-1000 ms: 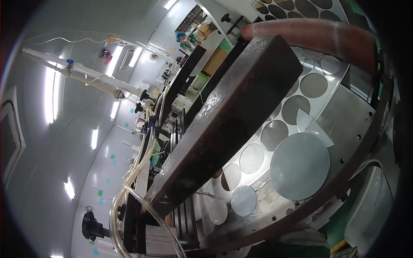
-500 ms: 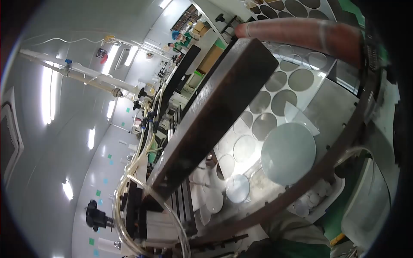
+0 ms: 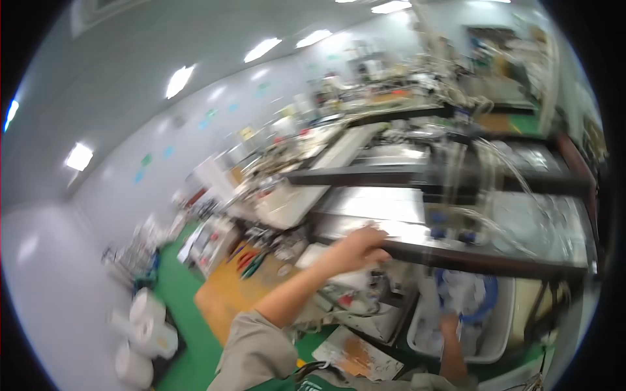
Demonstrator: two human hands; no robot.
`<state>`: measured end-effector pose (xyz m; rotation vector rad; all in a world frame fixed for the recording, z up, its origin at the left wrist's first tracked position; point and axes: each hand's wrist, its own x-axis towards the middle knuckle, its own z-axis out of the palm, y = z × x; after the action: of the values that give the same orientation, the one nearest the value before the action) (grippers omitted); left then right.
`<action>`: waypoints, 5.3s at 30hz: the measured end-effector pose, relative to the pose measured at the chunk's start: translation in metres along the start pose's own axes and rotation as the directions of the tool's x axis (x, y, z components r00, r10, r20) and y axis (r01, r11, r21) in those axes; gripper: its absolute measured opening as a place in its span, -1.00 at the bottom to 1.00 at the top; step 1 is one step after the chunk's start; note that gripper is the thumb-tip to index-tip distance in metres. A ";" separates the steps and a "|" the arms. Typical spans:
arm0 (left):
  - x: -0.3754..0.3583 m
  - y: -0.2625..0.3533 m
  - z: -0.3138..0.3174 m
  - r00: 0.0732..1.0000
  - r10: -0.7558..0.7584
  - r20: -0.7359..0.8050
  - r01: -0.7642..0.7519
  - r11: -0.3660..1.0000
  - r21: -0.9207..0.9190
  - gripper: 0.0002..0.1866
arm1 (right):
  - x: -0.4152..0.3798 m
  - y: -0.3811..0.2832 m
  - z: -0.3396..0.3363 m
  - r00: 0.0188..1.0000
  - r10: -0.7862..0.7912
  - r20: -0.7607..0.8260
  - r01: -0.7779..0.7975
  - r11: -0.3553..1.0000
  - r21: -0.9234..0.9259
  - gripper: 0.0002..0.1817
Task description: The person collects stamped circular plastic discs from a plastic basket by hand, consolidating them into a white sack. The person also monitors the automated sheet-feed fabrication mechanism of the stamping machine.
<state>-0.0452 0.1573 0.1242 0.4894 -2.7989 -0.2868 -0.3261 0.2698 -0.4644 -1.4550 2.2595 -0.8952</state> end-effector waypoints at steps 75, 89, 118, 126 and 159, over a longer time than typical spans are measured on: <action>-0.143 -0.097 0.045 0.792 -0.043 -0.609 -0.073 0.984 -0.164 -0.69 | -0.065 -0.536 -0.198 0.795 -0.606 -0.010 0.530 0.703 -0.475 -0.22; -0.242 -0.076 0.054 0.707 -0.233 -0.667 -0.098 0.903 -0.419 -0.86 | -0.063 -0.526 -0.184 0.740 -0.671 -0.045 0.551 0.643 -0.532 -0.11; -0.031 -0.188 0.053 0.925 -0.365 -0.101 0.379 0.892 0.244 -0.36 | -0.059 -0.525 -0.181 0.771 -0.625 -0.119 0.496 0.708 -0.503 -0.19; -0.018 -0.188 0.057 0.886 -0.460 0.051 0.419 0.844 0.335 -0.36 | -0.061 -0.524 -0.179 0.775 -0.590 -0.227 0.473 0.779 -0.412 -0.25; -0.021 -0.181 0.046 0.903 -0.383 -0.195 0.426 0.856 0.293 -0.27 | -0.042 -0.557 -0.216 0.897 -0.432 0.091 0.434 0.824 -0.363 -0.39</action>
<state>0.0140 0.0043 0.0326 1.1417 -2.5961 0.1358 -0.0365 0.2190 0.0568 -2.2053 2.2154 -0.5782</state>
